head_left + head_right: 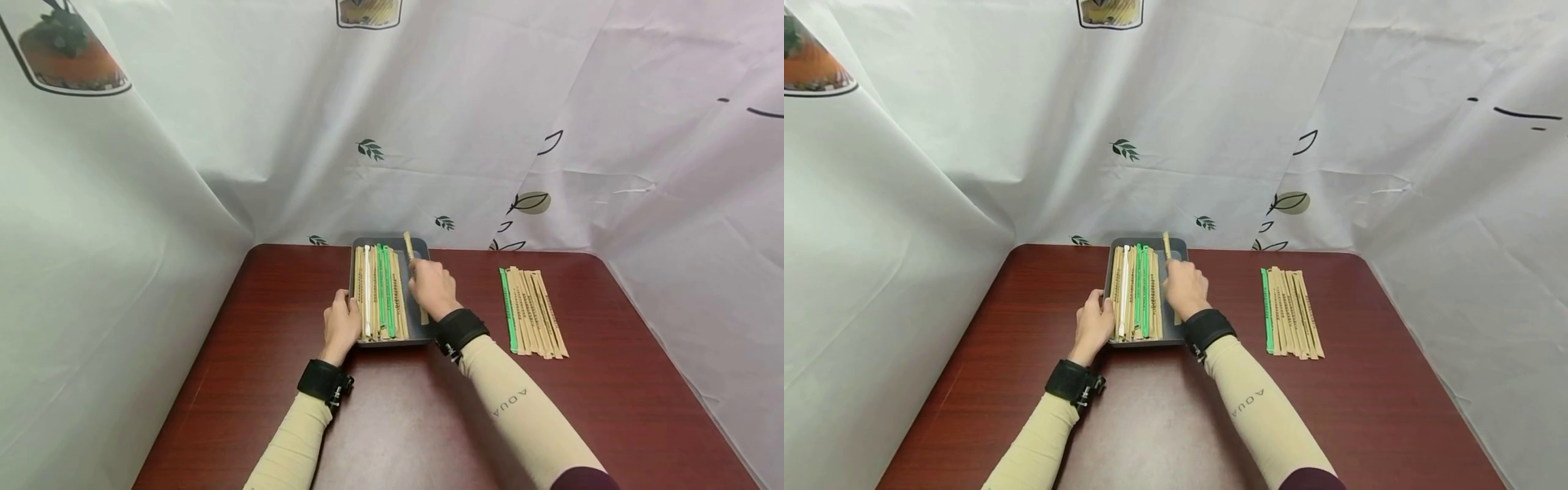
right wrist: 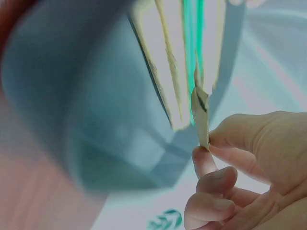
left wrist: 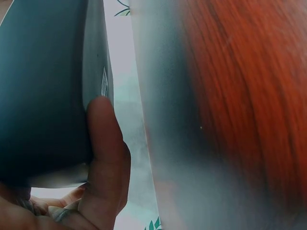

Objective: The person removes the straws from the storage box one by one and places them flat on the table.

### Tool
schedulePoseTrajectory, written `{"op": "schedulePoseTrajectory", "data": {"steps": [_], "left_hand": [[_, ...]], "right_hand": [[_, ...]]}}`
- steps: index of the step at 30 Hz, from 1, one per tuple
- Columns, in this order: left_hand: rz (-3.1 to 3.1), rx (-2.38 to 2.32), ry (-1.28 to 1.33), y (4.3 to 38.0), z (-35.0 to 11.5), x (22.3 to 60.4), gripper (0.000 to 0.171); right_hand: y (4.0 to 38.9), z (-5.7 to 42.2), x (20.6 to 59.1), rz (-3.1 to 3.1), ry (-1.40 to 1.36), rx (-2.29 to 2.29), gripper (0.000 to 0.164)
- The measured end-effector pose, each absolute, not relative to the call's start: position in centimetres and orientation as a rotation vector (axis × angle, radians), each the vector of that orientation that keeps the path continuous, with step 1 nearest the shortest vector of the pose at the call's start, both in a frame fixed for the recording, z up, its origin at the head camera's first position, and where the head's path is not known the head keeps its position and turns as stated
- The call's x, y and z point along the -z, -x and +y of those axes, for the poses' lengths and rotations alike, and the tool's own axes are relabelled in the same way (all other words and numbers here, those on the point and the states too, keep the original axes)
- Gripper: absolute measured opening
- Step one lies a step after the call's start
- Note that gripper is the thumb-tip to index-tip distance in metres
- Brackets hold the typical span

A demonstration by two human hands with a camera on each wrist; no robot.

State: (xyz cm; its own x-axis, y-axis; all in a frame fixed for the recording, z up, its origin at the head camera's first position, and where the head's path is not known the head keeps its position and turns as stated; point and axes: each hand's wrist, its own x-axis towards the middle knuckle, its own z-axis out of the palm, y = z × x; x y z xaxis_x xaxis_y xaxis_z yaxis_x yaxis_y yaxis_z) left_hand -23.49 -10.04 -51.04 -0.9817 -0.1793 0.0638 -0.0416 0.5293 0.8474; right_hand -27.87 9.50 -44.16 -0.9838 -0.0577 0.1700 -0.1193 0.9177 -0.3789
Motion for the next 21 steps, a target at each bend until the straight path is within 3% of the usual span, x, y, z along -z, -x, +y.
{"op": "schedulePoseTrajectory", "data": {"steps": [9, 21], "left_hand": [[-2.598, 1.486, -0.164, 23.4, -10.0, 50.9, 0.038], [-2.608, 1.482, -0.158, 23.5, -9.8, 50.9, 0.038]], "right_hand": [[28.9, 16.2, 42.1, -2.894, 0.037, -0.594, 0.029], [27.4, 23.7, 46.1, -2.96, 0.134, -0.499, 0.024]]}}
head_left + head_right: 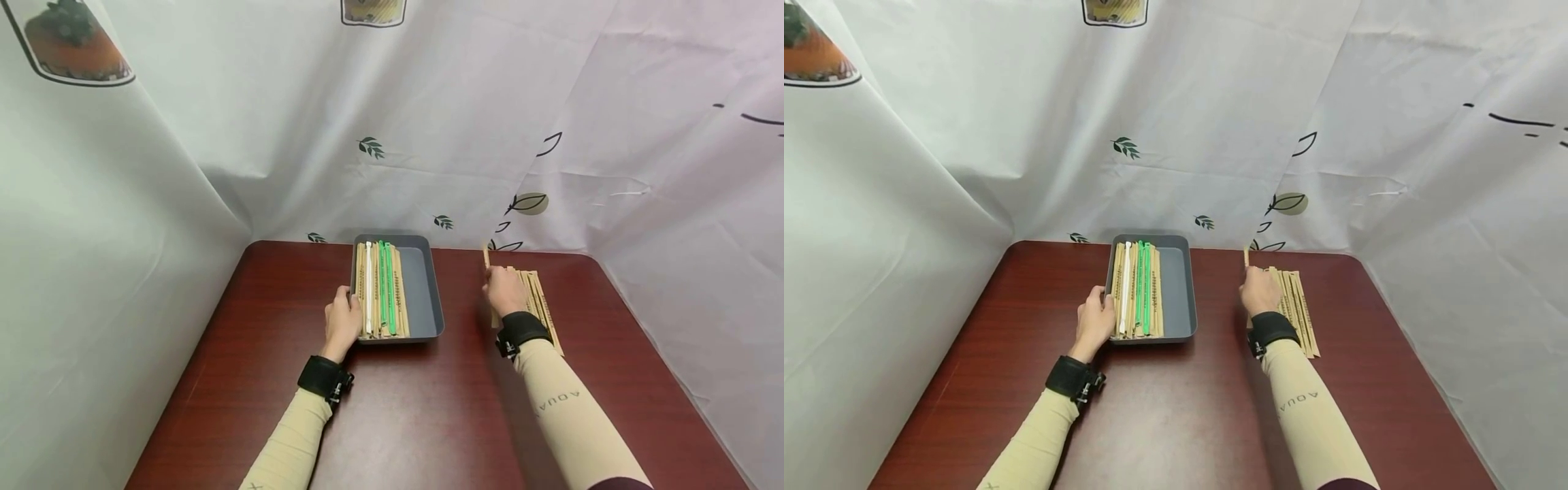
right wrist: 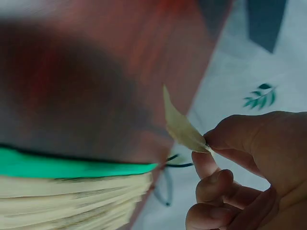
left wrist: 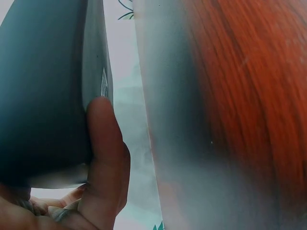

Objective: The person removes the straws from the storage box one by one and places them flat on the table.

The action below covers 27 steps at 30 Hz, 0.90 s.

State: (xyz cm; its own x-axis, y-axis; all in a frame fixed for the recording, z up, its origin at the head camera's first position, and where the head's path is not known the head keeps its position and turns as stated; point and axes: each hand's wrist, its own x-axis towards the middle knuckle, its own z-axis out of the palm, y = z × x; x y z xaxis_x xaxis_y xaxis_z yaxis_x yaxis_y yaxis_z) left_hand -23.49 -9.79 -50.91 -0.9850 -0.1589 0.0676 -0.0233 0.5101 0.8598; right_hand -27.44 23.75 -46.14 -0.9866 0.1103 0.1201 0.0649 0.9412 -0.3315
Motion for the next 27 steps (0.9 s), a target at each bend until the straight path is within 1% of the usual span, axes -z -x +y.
{"op": "schedulePoseTrajectory", "data": {"steps": [3, 10, 15, 27], "left_hand": [[-2.61, 1.471, -0.156, 23.4, -9.8, 51.0, 0.038], [-2.619, 1.478, -0.141, 23.4, -9.7, 51.0, 0.039], [-2.623, 1.477, -0.148, 23.5, -9.6, 50.9, 0.04], [-2.64, 1.438, -0.167, 23.6, -9.6, 50.9, 0.039]], "right_hand": [[26.9, 24.9, 47.6, -2.994, 0.147, -0.448, 0.025], [25.8, 26.6, 49.7, -3.056, 0.257, -0.482, 0.018], [25.6, 27.1, 50.2, -3.071, 0.334, -0.486, 0.018], [25.4, 27.5, 50.5, -3.056, 0.347, -0.486, 0.02]]}}
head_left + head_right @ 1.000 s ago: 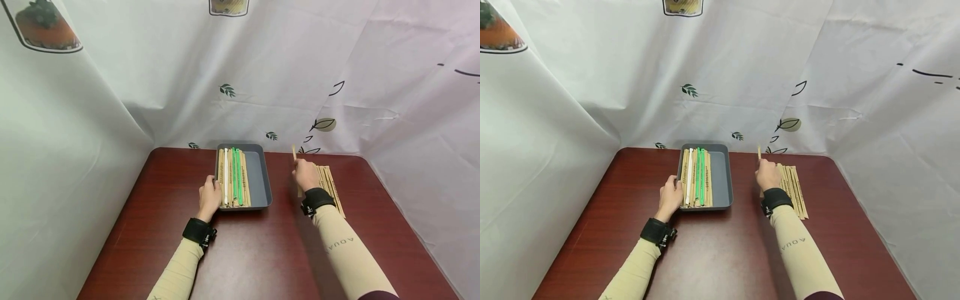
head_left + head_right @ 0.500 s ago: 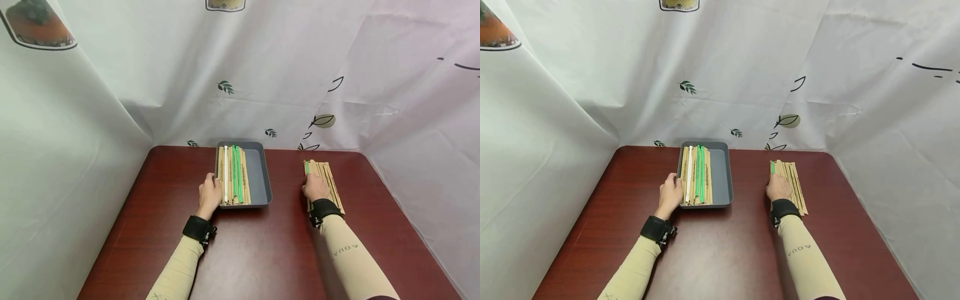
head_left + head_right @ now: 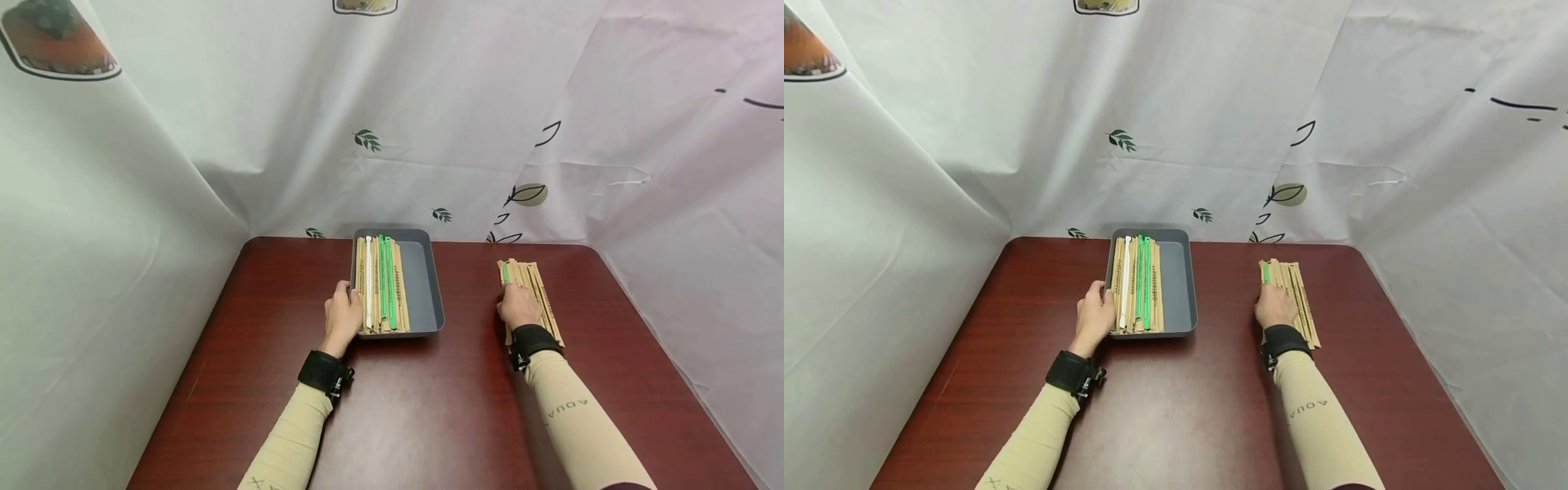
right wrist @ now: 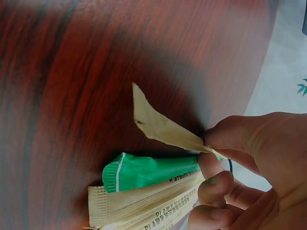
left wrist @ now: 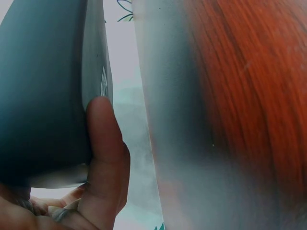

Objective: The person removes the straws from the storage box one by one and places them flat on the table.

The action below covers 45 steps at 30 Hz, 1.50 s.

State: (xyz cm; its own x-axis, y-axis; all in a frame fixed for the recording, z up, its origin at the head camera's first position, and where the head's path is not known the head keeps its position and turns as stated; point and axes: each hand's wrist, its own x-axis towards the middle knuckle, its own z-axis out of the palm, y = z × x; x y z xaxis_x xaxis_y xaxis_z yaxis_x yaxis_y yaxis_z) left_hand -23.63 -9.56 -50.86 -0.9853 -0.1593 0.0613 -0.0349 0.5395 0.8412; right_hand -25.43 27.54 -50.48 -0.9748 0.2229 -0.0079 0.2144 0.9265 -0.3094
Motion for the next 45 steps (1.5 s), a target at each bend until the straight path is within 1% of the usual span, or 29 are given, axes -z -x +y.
{"op": "schedulePoseTrajectory", "data": {"steps": [12, 15, 17, 19, 22, 26, 30, 37, 43, 45], "left_hand": [[-2.64, 1.438, -0.172, 23.6, -9.6, 50.7, 0.039], [-2.632, 1.434, -0.177, 23.5, -9.6, 50.7, 0.038], [-2.633, 1.429, -0.184, 23.5, -9.5, 50.7, 0.038], [-2.633, 1.427, -0.183, 23.5, -9.5, 50.7, 0.038], [-2.645, 1.438, -0.182, 23.5, -9.5, 50.6, 0.039], [-2.649, 1.452, -0.178, 23.4, -9.5, 50.4, 0.039], [-2.651, 1.444, -0.167, 23.4, -9.4, 50.4, 0.04], [-2.626, 1.438, -0.155, 23.2, -9.4, 50.5, 0.038], [-2.622, 1.437, -0.159, 23.1, -9.3, 50.5, 0.038], [-2.62, 1.433, -0.158, 23.1, -9.2, 50.4, 0.038]], "right_hand": [[25.6, 27.3, 49.9, -3.063, 0.348, -0.484, 0.018], [25.8, 26.8, 49.2, -3.034, 0.315, -0.493, 0.02], [26.1, 26.1, 48.3, -3.005, 0.278, -0.5, 0.026], [26.3, 25.1, 47.3, -2.964, 0.234, -0.503, 0.033], [26.9, 23.2, 45.7, -2.889, 0.14, -0.496, 0.039], [27.6, 20.0, 43.8, -2.83, 0.018, -0.521, 0.038], [27.8, 16.5, 42.9, -2.85, 0.005, -0.558, 0.039], [27.9, 11.6, 43.2, -2.939, -0.036, -0.547, 0.036], [27.5, 9.5, 44.2, -3.007, -0.114, -0.551, 0.037], [27.3, 9.0, 44.5, -3.012, -0.145, -0.545, 0.035]]}}
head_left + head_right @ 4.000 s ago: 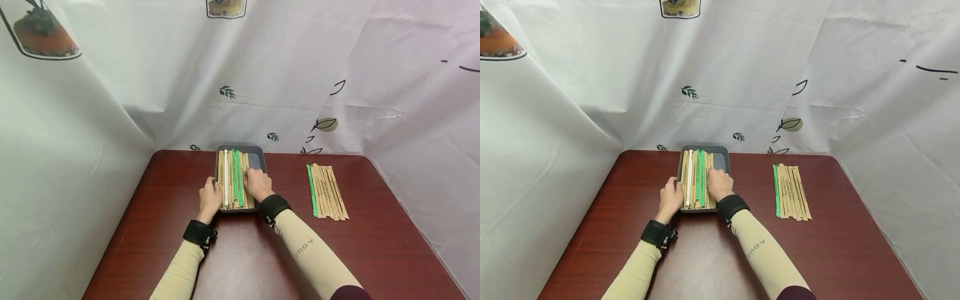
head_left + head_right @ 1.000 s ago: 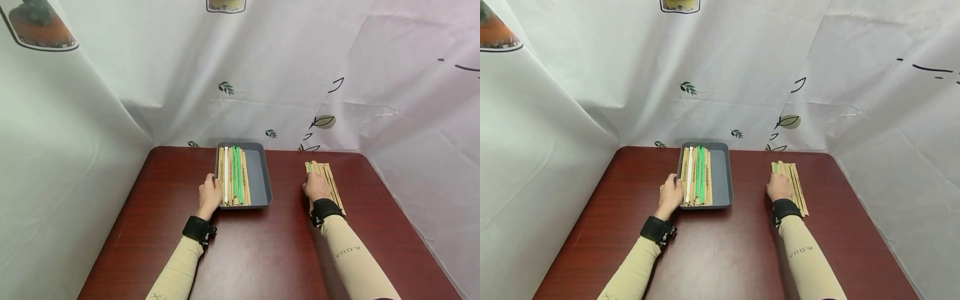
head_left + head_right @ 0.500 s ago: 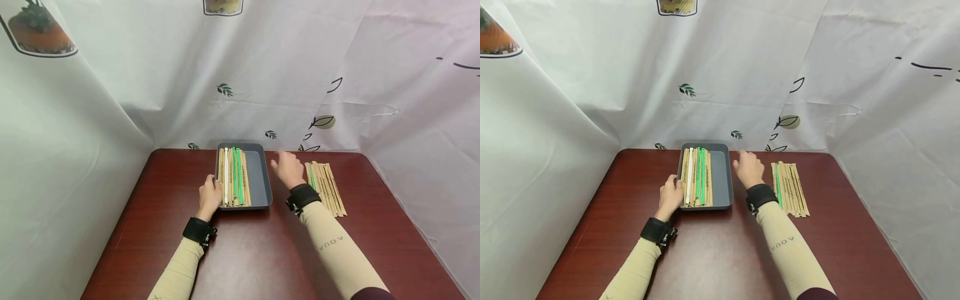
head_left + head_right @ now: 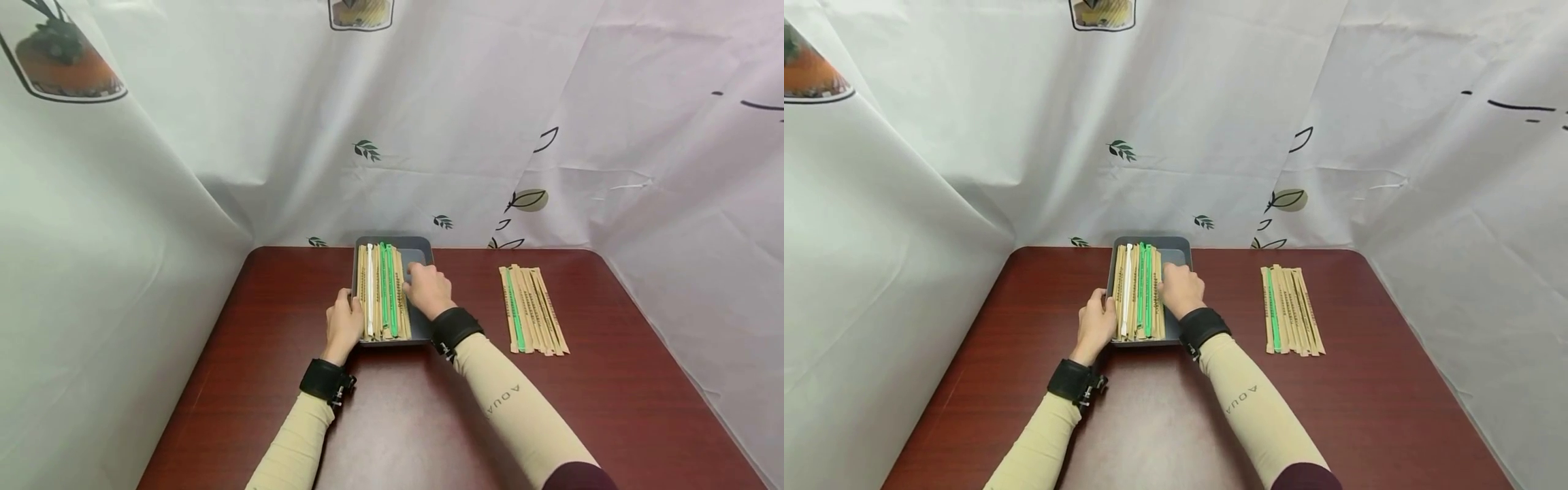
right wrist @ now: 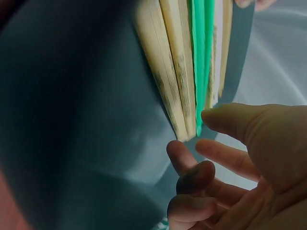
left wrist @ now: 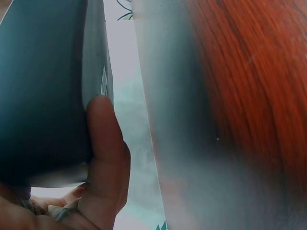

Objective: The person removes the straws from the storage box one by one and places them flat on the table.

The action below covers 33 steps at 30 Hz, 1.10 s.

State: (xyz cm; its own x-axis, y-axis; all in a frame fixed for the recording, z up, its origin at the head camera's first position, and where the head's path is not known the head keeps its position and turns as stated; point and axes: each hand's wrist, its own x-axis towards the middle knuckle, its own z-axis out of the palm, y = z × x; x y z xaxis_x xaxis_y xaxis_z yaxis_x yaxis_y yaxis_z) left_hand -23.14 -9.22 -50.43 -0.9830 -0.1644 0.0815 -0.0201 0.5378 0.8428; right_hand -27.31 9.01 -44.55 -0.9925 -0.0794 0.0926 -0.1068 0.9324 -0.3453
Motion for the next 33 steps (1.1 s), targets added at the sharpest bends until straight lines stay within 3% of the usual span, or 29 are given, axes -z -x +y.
{"op": "schedulePoseTrajectory", "data": {"steps": [6, 33], "left_hand": [[-2.622, 1.445, -0.15, 22.9, -9.0, 50.4, 0.036], [-2.637, 1.414, -0.181, 23.1, -9.0, 50.7, 0.036]], "right_hand": [[26.7, 7.9, 45.6, -3.015, -0.21, -0.486, 0.007], [26.7, 7.7, 46.8, -3.061, -0.156, -0.552, 0.014]]}}
